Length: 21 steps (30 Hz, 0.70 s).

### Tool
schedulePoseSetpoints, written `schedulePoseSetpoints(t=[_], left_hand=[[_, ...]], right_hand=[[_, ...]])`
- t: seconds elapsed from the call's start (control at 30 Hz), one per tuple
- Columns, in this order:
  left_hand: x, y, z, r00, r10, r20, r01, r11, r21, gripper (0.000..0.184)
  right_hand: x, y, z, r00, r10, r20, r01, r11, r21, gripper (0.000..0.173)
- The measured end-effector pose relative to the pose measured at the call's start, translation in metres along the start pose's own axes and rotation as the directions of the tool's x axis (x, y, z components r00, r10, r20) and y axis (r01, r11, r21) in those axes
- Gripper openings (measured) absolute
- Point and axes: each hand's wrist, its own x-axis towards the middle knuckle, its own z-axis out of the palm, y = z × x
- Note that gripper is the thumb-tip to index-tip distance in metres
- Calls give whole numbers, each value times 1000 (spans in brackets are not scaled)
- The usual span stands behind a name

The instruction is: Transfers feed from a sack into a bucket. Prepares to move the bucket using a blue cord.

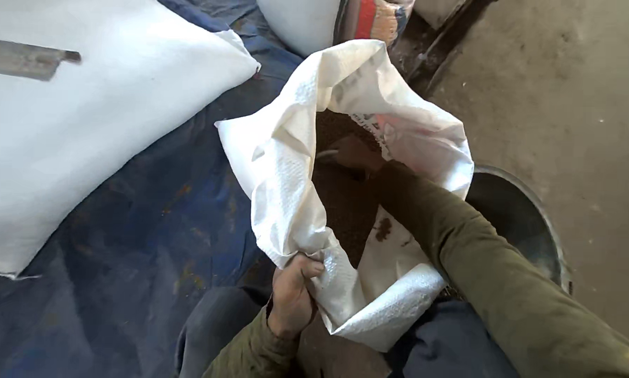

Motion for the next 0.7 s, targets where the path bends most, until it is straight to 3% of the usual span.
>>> schedulePoseSetpoints(t=[0.23, 0.4, 0.6, 0.7], left_hand=[[0, -2, 4, 996, -46, -74, 51, 996, 68, 27], [7, -7, 6, 992, -88, -94, 95, 992, 77, 29], [12, -13, 10, 996, -51, -78, 58, 994, 89, 30], [14, -21, 15, 997, -23, -78, 36, 986, 166, 33]], right_hand=[[-25, 5, 44, 912, 200, 357, -303, 916, 262, 56], [-44, -20, 59, 861, 57, 505, -216, 941, 262, 55], [-53, -24, 6, 874, 20, 486, -175, 945, 277, 47], [-59, -14, -23, 894, 33, 447, -192, 929, 316, 57]])
